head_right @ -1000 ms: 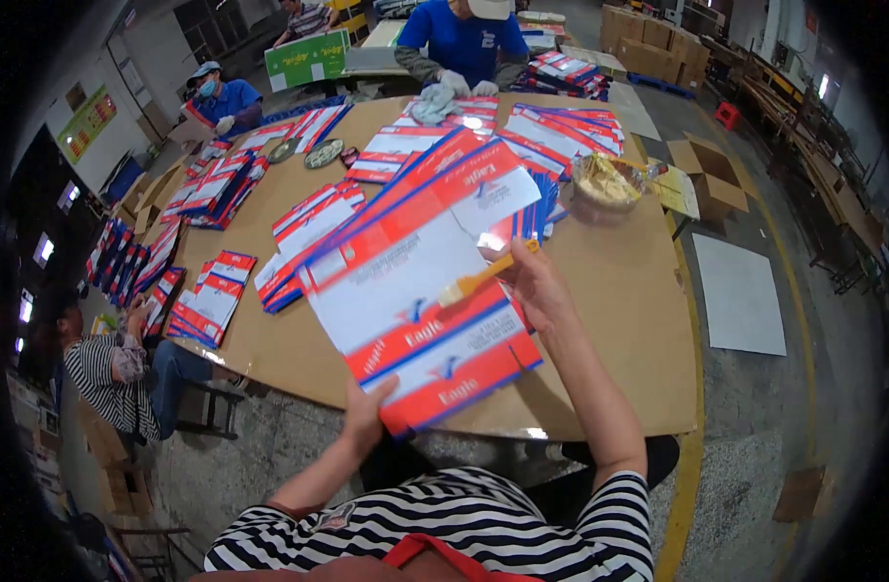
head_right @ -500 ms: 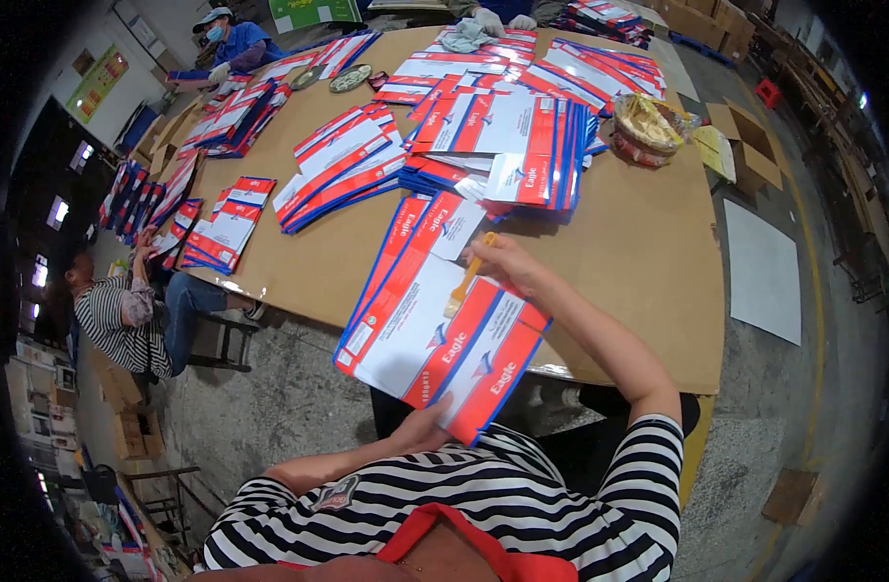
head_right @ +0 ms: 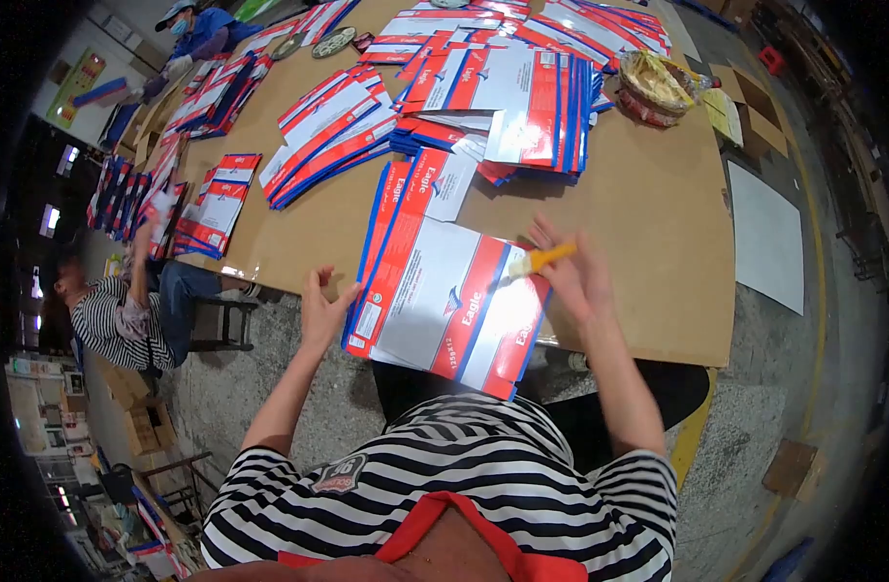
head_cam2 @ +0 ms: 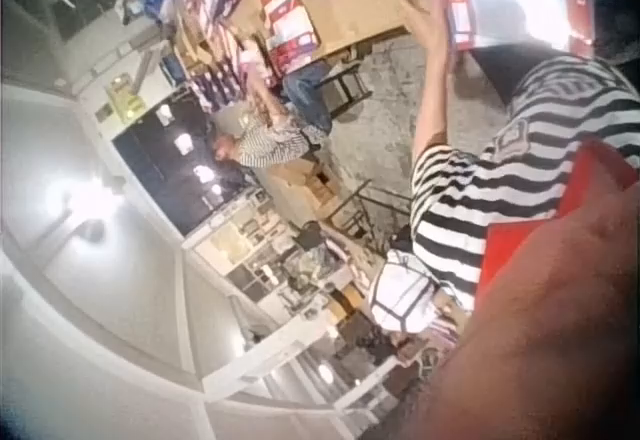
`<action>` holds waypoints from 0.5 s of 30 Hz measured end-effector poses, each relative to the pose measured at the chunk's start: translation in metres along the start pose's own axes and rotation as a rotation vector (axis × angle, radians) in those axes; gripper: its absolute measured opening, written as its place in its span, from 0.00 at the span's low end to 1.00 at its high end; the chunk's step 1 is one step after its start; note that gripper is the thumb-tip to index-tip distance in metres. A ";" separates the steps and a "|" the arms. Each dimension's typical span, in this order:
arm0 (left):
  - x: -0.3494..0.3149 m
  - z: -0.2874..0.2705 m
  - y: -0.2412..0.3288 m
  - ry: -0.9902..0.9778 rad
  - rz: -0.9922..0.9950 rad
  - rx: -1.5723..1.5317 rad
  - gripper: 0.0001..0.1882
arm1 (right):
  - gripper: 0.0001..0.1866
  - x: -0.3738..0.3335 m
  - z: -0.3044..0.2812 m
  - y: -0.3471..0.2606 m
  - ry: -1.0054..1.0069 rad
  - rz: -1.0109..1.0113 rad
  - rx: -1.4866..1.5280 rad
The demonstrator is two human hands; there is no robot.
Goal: The recorder is applying glue or adhesive to specific tabs on cardboard box templates using a small brush.
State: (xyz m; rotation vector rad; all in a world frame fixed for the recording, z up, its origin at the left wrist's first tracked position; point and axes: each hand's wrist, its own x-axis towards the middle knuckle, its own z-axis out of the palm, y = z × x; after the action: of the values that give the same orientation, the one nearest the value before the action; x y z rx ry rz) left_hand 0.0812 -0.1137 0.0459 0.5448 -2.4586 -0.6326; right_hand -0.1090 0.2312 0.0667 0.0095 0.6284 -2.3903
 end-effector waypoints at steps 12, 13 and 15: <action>-0.052 0.010 0.029 -0.406 -0.645 -0.602 0.36 | 0.16 -0.087 -0.038 0.049 0.180 -0.033 0.208; -0.064 0.003 0.037 -0.382 -0.787 -0.822 0.34 | 0.16 -0.084 -0.039 0.050 0.183 -0.016 0.201; -0.090 0.002 0.030 -0.443 -0.884 -0.835 0.27 | 0.15 -0.075 -0.039 0.049 0.197 0.004 0.194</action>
State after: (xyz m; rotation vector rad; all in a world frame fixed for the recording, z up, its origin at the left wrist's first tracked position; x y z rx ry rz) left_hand 0.1422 -0.0447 0.0245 1.1988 -1.9021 -2.1703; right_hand -0.0266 0.2607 0.0234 0.3324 0.4820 -2.4563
